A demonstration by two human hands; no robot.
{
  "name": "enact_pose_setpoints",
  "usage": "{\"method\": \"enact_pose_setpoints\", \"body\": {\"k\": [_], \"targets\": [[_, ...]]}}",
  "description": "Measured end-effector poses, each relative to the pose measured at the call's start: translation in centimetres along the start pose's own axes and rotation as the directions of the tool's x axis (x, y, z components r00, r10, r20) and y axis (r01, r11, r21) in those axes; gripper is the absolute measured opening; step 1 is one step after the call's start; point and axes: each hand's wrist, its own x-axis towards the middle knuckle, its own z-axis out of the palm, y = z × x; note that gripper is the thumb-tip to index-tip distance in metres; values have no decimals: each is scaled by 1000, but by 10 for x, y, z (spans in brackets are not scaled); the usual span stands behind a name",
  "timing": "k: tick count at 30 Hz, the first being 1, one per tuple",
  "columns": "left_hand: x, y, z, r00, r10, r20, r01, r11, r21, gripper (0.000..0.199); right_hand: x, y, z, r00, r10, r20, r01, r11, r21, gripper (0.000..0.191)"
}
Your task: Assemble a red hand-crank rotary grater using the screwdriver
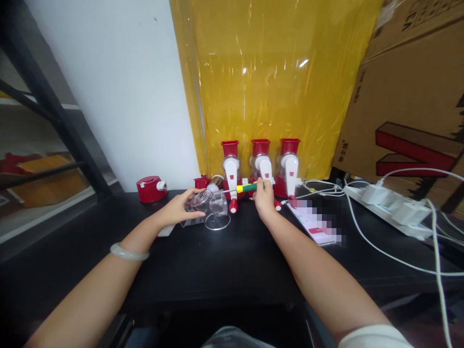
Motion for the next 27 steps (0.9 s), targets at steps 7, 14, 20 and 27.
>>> {"method": "enact_pose_setpoints", "body": {"k": [7,14,20,27], "targets": [[0,1,1,1000,-7,8,7,1000,-16,78,0,-1,-1,997,-78,3,78,997,-29,28],[1,1,1,1000,-13,11,14,1000,-18,77,1,2,1,1000,-27,-4,27,999,27,29],[0,0,0,1000,-13,7,13,1000,-5,76,2,1,2,997,81,-14,-80,995,61,23],[1,-3,2,1000,7,-4,-7,1000,-23,74,2,0,-1,998,54,11,-54,999,7,32]]}}
